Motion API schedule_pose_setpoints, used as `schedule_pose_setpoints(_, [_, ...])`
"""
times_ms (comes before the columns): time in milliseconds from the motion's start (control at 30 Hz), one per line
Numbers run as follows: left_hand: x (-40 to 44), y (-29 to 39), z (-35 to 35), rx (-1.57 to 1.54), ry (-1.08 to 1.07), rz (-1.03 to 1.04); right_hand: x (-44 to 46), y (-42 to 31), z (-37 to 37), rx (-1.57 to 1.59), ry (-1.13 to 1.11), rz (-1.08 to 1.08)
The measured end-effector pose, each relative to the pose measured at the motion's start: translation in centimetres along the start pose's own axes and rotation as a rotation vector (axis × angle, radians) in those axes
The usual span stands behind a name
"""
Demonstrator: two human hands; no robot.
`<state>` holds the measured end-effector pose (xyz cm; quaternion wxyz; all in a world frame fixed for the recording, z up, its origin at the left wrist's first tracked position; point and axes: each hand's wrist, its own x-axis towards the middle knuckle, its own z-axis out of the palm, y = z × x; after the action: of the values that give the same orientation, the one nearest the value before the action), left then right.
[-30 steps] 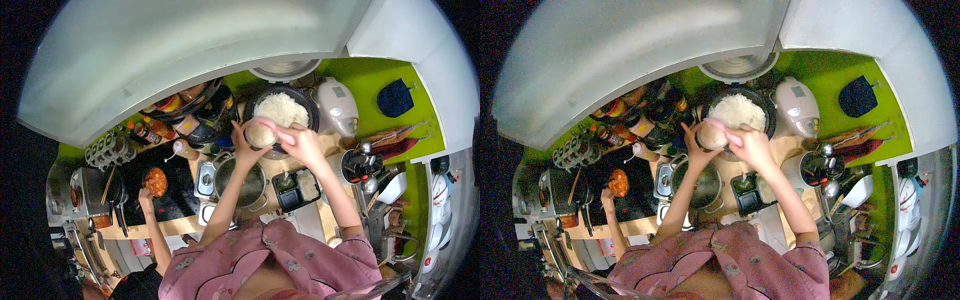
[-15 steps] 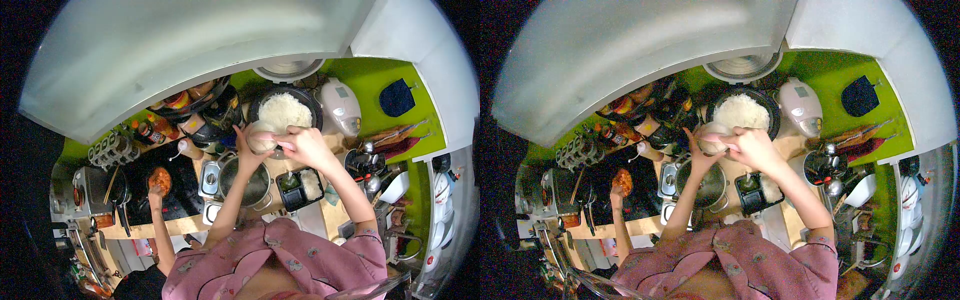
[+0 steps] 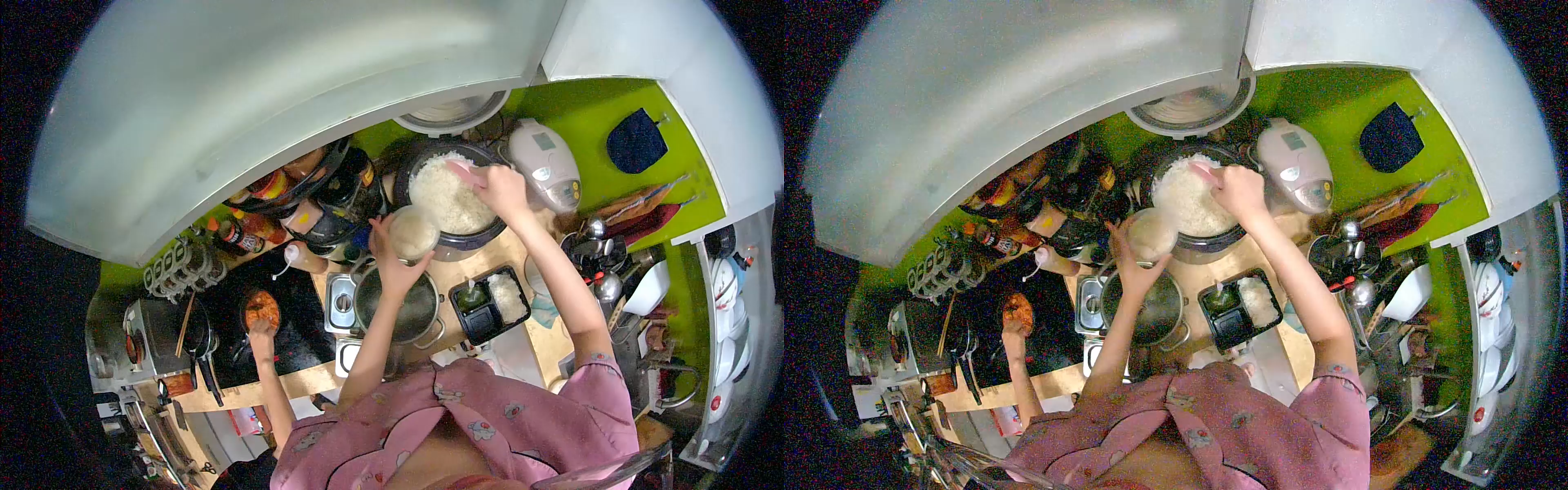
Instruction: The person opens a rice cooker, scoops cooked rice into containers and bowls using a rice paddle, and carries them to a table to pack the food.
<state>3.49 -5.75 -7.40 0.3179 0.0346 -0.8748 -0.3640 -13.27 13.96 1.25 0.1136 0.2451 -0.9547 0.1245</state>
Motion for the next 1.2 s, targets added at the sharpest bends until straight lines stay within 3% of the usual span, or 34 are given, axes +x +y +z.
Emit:
schedule_pose_setpoints(100, [-0.8, -0.6, -1.2, 0.102, 0.003, 0.02, 1.5, 0.3, 3.8, -0.052, 0.052, -0.07])
schedule_pose_setpoints(233, [-1.8, -0.6, -3.8, 0.133, 0.005, -0.012, 1.6, -0.7, 5.7, 0.043, -0.064, -0.104])
schedule_pose_setpoints(500, [-3.5, -0.4, -7.2, 0.187, 0.049, -0.015, 1.9, -1.8, 8.8, 0.47, -0.155, 0.171])
schedule_pose_setpoints(700, [-3.2, 0.2, -7.4, 0.159, 0.08, 0.022, 2.5, 0.1, 7.8, 0.965, -0.502, 0.475])
schedule_pose_setpoints(800, [-1.6, 0.8, -6.6, 0.117, 0.005, -0.01, 1.8, -0.1, 3.9, 1.16, -0.523, 0.575])
schedule_pose_setpoints(867, [-0.3, 1.1, -4.9, -0.054, 0.0, -0.033, 1.1, 1.3, 2.4, 1.103, -0.386, 0.577])
schedule_pose_setpoints(933, [0.8, 1.9, -3.6, -0.023, -0.028, -0.044, 0.1, 2.3, -0.1, 1.045, -0.243, 0.584])
schedule_pose_setpoints(1200, [3.7, 1.9, 4.4, -0.277, -0.005, -0.077, -6.5, -1.2, -6.0, 0.736, 0.114, 0.23])
